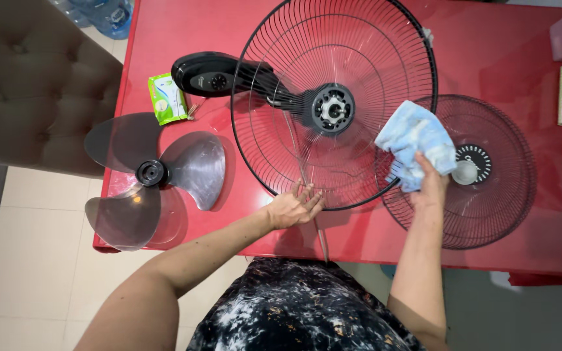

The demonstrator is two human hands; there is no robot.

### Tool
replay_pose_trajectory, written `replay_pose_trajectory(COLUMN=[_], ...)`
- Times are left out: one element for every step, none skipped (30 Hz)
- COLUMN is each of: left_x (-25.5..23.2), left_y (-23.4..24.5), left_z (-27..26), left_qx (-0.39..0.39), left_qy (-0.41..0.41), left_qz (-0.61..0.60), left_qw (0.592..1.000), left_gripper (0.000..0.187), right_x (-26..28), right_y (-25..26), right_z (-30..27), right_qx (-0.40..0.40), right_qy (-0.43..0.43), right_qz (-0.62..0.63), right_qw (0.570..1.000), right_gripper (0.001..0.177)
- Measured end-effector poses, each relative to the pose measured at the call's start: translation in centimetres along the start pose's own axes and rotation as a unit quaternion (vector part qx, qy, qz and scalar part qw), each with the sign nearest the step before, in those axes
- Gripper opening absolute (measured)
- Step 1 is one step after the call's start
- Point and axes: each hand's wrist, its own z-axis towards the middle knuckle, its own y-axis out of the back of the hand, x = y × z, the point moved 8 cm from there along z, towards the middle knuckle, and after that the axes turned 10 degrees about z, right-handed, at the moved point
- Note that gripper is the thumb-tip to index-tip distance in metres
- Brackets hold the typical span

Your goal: The person wipes the front grill of a disassembled table fan with a blue cloth, then cleans each fan blade individually. The blades are reattached to the motor hub, and the central cap is screwed on to secure them. The rear grill is placed back on the fan.

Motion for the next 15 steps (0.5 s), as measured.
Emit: replay_pose_trajectory(left_x=[0.4,0.8,1.2,1.5,1.8,2.1,2.4,2.6,2.9,3.3,3.7,3.9,4.1,4.4,4.6], left_y=[0.4,0.8,1.2,1.7,2.1,2.4,2.6,2.9,3.4,4.0,4.6,5.5,6.3,7.3,7.7], left_z=[0.3,0.5,0.8,1.1,1.5,1.9,2.3,2.6,2.9,3.2,3.5,3.8,4.2,4.6,5.0], left_qx=[-0.003,-0.004,-0.008,-0.011,-0.015,-0.010,-0.005,0.000,-0.007,-0.013,-0.020,-0.040,-0.060,-0.080,-0.063], left_qy=[-0.005,-0.008,-0.016,-0.024,-0.031,-0.040,-0.049,-0.058,-0.055,-0.052,-0.049,-0.042,-0.036,-0.030,-0.027], left_qz=[-0.007,-0.013,-0.015,-0.015,-0.016,-0.018,-0.019,-0.021,-0.020,-0.019,-0.018,-0.024,-0.030,-0.035,-0.046], left_qw=[1.000,1.000,1.000,1.000,0.999,0.999,0.999,0.998,0.998,0.998,0.998,0.998,0.997,0.996,0.997], left_gripper=[0.044,0.044,0.042,0.040,0.039,0.035,0.032,0.028,0.028,0.028,0.027,0.026,0.025,0.024,0.026], right_x=[-0.8,-1.0,-1.0,-1.1,-0.9,-0.6,-0.3,0.4,1.1,1.8,2.5,3.5,4.7,5.8,6.9], right_y=[0.0,-0.1,-0.1,-0.2,0.1,0.3,0.5,0.1,-0.4,-1.0,-1.6,-2.2,-2.8,-3.6,-4.3], right_z=[0.3,0.6,0.9,1.2,1.5,1.9,2.1,2.1,2.1,2.0,1.9,1.7,1.4,1.0,0.5], right_qx=[0.012,0.023,0.035,0.047,0.021,-0.005,-0.032,-0.019,-0.005,0.008,0.010,0.011,0.011,0.006,0.000], right_qy=[-0.032,-0.026,-0.021,-0.016,0.001,0.018,0.036,0.066,0.097,0.127,0.141,0.156,0.170,0.176,0.183], right_qz=[0.010,-0.005,-0.020,-0.034,-0.062,-0.091,-0.118,-0.122,-0.126,-0.129,-0.124,-0.121,-0.117,-0.132,-0.147], right_qw=[0.999,0.999,0.999,0.998,0.998,0.996,0.992,0.990,0.987,0.983,0.982,0.980,0.978,0.975,0.972], right_gripper=[0.057,0.061,0.065,0.069,0.070,0.071,0.071,0.071,0.071,0.072,0.069,0.067,0.065,0.063,0.061])
